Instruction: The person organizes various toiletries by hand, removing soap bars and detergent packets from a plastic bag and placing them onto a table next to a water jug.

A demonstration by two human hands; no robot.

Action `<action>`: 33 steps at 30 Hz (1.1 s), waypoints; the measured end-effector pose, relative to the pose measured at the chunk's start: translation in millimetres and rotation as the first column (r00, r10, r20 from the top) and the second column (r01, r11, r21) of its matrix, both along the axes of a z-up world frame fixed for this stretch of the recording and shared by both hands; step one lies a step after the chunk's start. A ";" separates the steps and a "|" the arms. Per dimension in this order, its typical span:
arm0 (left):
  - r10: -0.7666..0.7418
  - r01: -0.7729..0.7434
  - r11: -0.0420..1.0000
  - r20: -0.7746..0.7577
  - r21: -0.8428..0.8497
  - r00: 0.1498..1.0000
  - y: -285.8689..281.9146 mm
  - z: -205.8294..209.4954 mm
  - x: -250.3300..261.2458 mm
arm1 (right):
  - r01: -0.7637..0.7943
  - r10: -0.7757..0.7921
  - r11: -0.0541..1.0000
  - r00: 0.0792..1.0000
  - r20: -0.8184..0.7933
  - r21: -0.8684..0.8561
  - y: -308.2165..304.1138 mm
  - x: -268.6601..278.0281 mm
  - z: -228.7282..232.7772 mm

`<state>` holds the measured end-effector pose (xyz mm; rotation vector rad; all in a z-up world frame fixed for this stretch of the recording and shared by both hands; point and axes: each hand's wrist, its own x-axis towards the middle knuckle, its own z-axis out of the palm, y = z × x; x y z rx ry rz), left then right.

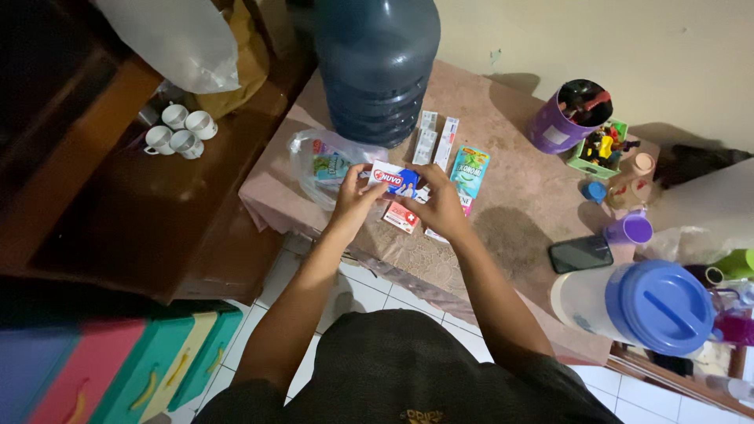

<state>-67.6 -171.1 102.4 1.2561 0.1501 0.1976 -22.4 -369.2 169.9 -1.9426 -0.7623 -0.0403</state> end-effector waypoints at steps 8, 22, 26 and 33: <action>-0.070 0.070 0.998 -0.034 0.002 0.997 6.6 3.0 5.0 | 0.019 -0.019 1.000 1.000 0.015 0.000 -1.1 -8.2 14.2; -0.065 0.111 0.968 -0.204 0.226 0.977 19.2 -58.1 14.7 | 0.263 -0.196 0.871 0.961 0.198 -0.415 -19.8 10.1 -101.4; -0.073 0.117 0.973 -0.216 0.201 0.974 30.9 -67.6 8.7 | 0.195 -0.326 0.737 0.941 -0.088 -0.648 -20.1 8.8 -163.4; -0.014 0.079 0.961 -0.239 0.266 0.971 46.5 -64.5 -7.8 | 0.174 -0.357 0.600 0.932 -0.067 -0.781 -2.3 10.4 -225.8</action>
